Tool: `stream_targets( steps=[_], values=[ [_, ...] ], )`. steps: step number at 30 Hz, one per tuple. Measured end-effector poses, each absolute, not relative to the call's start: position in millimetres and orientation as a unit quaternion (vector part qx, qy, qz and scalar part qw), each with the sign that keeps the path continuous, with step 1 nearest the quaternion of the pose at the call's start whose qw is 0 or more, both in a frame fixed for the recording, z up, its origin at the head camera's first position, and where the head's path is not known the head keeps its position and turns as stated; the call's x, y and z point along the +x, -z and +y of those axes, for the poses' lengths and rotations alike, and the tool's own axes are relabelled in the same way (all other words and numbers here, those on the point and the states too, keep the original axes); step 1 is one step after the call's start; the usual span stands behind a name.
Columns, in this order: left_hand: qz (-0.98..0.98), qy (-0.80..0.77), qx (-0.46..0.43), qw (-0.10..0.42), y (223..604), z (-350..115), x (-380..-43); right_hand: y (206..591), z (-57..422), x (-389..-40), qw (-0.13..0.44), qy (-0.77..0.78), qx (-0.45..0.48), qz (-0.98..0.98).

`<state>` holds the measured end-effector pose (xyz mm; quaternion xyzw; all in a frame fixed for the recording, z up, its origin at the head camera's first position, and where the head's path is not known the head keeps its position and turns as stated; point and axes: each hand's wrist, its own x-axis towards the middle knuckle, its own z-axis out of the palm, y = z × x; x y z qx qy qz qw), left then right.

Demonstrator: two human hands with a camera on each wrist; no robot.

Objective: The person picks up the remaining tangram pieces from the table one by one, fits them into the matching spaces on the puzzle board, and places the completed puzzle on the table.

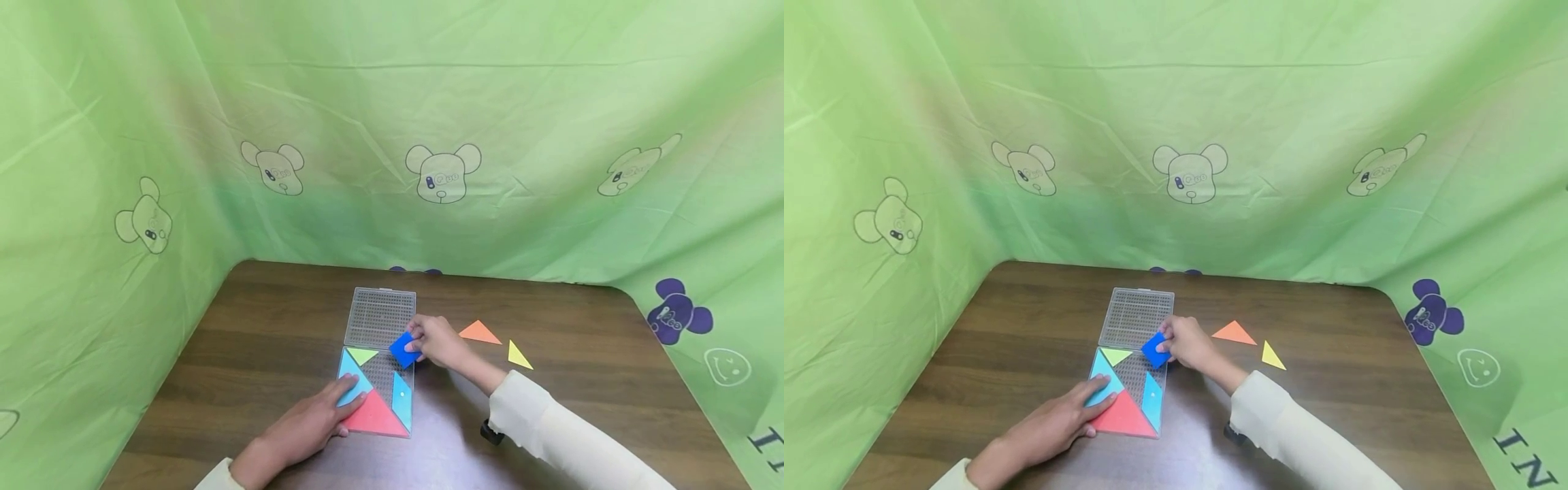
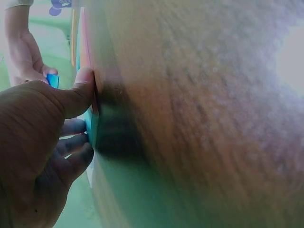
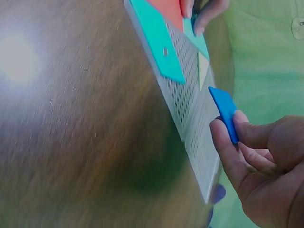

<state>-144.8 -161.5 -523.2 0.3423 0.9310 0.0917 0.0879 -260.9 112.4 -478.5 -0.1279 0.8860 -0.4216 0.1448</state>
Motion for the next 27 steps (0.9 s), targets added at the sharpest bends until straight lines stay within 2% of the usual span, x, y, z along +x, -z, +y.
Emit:
stream_targets(
  steps=[8,14,27],
  values=[
    [0.931,-0.091,0.344,0.084,526,-162,-143,484,92,-255,0.170,0.430,-0.139,0.876],
    [0.930,-0.102,0.338,0.099,524,-161,-145,488,82,-252,0.170,0.427,-0.155,0.874],
    [0.932,-0.096,0.336,0.099,523,-161,-145,500,69,-247,0.172,0.434,-0.157,0.870]
  ],
)
